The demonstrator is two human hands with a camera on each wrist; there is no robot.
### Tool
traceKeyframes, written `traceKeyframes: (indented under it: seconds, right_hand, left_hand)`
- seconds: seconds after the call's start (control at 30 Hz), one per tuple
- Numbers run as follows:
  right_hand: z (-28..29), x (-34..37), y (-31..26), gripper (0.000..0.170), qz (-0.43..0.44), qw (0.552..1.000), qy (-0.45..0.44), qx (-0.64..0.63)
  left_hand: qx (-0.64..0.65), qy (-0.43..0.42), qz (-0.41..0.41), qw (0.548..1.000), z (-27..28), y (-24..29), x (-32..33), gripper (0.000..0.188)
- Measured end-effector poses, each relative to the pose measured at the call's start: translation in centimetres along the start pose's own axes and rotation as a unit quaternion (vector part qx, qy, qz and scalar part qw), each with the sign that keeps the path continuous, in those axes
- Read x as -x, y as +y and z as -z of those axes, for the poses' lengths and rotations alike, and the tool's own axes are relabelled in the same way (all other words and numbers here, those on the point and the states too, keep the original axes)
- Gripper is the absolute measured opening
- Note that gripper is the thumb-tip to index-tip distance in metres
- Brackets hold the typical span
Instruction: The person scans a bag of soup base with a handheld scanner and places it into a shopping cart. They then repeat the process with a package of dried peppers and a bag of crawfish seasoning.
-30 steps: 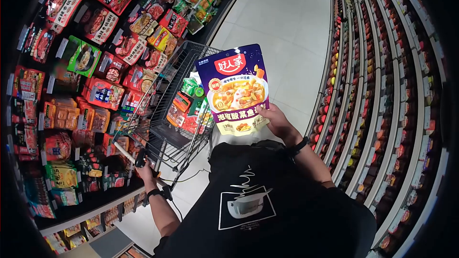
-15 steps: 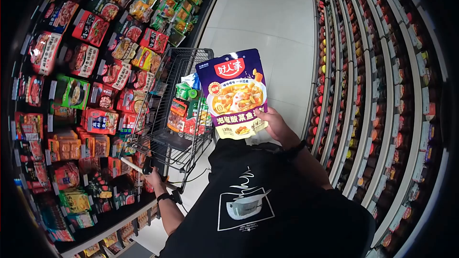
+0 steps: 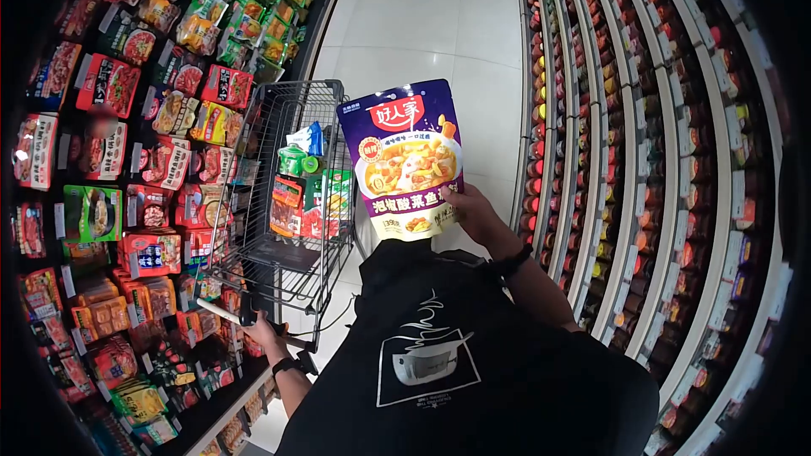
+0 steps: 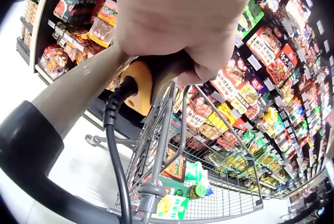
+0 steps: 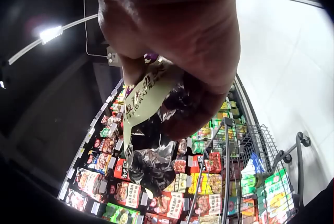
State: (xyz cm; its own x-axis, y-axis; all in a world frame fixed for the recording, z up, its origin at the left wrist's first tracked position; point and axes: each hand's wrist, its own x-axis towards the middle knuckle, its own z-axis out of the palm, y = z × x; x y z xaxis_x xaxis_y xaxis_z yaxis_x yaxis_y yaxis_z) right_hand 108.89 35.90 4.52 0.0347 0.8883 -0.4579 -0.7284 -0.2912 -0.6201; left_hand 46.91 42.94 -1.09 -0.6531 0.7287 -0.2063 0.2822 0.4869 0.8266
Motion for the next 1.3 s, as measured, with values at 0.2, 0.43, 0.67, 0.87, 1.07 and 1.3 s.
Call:
traceKeyframes:
  seconds: [0.2, 0.43, 0.67, 0.87, 1.07, 1.3]
  right_hand:
    - [0.2, -5.5, -3.3, 0.055, -0.024, 0.999, 0.010, 0.035]
    - [-0.2, -14.3, -7.9, 0.052, -0.051, 0.996, -0.015, 0.074]
    - [-2.2, -21.3, -12.6, 0.053, -0.060, 0.993, -0.070, 0.080]
    - [-3.7, -26.9, -16.4, 0.054, -0.084, 0.990, -0.075, 0.081]
    - [-3.6, -35.0, -20.9, 0.054, -0.132, 0.982, -0.122, 0.051]
    - [-2.1, -44.0, -28.3, 0.046, -0.157, 0.972, -0.168, 0.051]
  left_hand:
    - [-0.056, 0.034, 0.044, 0.997, -2.0, 1.8, -0.3, 0.061]
    - [-0.047, 0.077, 0.107, 0.990, -6.2, 7.8, 1.2, 0.064]
    - [-0.034, 0.090, 0.101, 0.990, -8.7, 6.6, -0.9, 0.045]
    - [0.022, 0.074, 0.164, 0.983, -10.9, 10.8, 1.1, 0.026]
    - [0.026, 0.065, 0.166, 0.984, -17.6, 24.1, 8.4, 0.023]
    - [0.100, -0.058, 0.093, 0.989, -28.9, 33.6, 13.4, 0.018]
